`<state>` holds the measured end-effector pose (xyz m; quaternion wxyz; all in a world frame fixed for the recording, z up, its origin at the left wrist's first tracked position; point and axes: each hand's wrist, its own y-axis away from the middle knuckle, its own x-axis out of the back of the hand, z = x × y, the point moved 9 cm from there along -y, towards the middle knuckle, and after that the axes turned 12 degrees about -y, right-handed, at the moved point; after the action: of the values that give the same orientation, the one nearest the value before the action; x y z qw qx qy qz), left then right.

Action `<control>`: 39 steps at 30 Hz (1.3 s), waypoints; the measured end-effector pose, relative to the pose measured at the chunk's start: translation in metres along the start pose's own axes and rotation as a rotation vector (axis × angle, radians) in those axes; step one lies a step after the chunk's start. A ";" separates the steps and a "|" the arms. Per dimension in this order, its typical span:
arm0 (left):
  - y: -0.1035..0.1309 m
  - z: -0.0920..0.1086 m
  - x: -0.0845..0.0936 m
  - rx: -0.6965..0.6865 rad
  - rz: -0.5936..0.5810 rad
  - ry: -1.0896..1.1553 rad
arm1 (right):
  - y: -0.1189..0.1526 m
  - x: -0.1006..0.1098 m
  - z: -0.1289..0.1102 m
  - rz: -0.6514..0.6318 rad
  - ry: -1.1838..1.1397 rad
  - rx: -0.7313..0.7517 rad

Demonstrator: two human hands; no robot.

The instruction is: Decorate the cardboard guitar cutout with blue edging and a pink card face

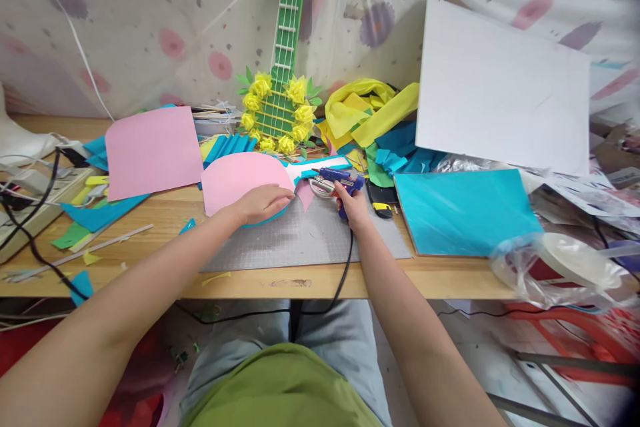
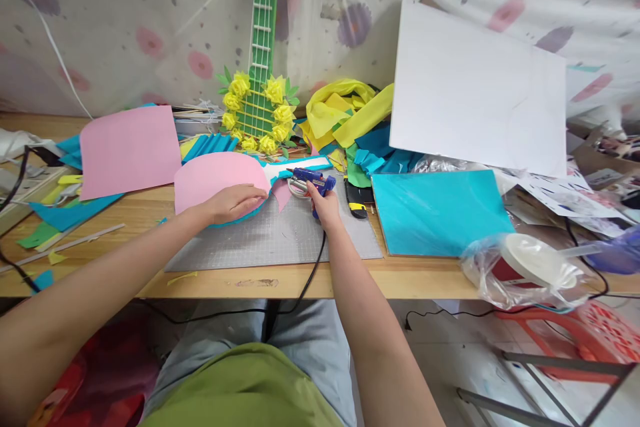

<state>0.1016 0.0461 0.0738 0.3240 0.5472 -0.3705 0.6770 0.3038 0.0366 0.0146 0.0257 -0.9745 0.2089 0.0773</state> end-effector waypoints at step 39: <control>0.038 -0.033 -0.010 0.152 -0.109 -0.176 | -0.001 0.002 0.003 0.013 0.026 0.000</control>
<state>0.0547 0.0545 0.0545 0.2843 0.6468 -0.3148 0.6338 0.3055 0.0373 0.0115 0.0222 -0.9741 0.2155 0.0647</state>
